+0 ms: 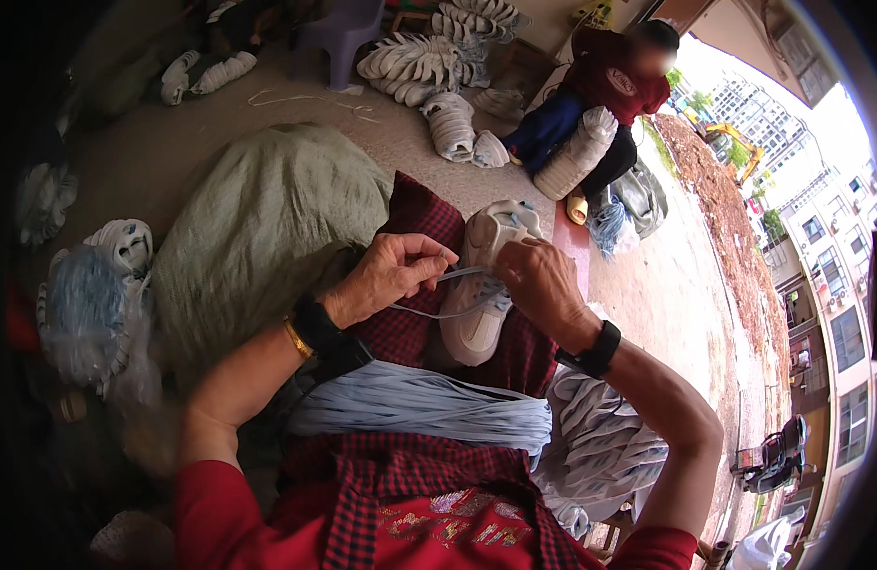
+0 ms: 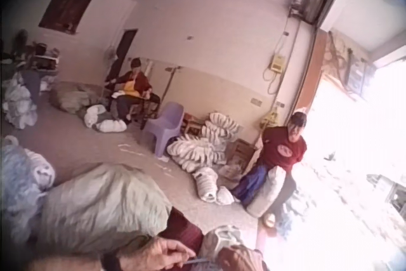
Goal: Lacing a pair of athletic shoes in a manufacturing setting.
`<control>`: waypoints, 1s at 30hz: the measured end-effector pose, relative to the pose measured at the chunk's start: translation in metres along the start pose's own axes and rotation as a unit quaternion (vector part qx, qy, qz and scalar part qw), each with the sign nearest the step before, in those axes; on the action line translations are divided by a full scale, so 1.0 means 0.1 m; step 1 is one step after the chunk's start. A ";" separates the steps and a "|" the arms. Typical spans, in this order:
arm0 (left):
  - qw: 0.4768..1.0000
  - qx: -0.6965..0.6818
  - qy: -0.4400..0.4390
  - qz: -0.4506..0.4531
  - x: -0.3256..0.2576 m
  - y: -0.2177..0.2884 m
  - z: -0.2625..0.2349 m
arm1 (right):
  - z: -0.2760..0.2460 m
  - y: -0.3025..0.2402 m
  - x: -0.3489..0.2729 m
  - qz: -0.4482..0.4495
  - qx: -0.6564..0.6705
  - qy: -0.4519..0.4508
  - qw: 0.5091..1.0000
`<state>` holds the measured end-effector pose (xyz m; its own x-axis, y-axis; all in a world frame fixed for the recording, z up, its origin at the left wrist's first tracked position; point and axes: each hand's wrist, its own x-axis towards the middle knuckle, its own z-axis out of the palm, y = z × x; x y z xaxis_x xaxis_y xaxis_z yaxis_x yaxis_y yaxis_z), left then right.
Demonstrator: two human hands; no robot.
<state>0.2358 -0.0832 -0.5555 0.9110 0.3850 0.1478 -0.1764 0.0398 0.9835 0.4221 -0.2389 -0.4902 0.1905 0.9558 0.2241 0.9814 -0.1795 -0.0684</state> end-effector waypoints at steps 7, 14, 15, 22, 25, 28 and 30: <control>1.000 0.017 -0.012 0.006 -0.01 0.01 -0.01 | 0.20 0.00 -0.05 -0.079 -0.158 0.012 0.984; 0.996 0.083 -0.011 0.043 0.02 0.13 0.04 | -0.25 0.04 0.45 0.109 0.442 0.014 0.890; 0.990 0.108 0.000 0.095 0.07 0.10 0.07 | -0.28 -0.10 0.60 0.080 0.479 0.028 0.874; 0.953 0.248 0.038 0.170 0.34 0.13 0.50 | -0.63 -0.77 1.53 -0.124 0.528 0.037 0.840; 0.917 0.322 0.062 0.226 0.35 0.25 0.53 | -0.66 -0.67 1.39 -0.097 0.454 -0.018 0.886; 0.924 0.304 0.075 0.219 0.41 0.15 0.52 | -0.66 -0.19 0.98 -0.074 0.268 -0.016 0.960; 0.912 0.332 0.061 0.232 0.49 0.11 0.61 | -0.47 0.34 0.60 -0.171 0.109 0.078 0.976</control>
<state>0.3010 -0.1198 -0.5309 0.7399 0.3198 0.5918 -0.2313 -0.7052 0.6702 0.4682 -0.1986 -0.4338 -0.1282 0.9008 0.4148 0.9630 0.2130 -0.1651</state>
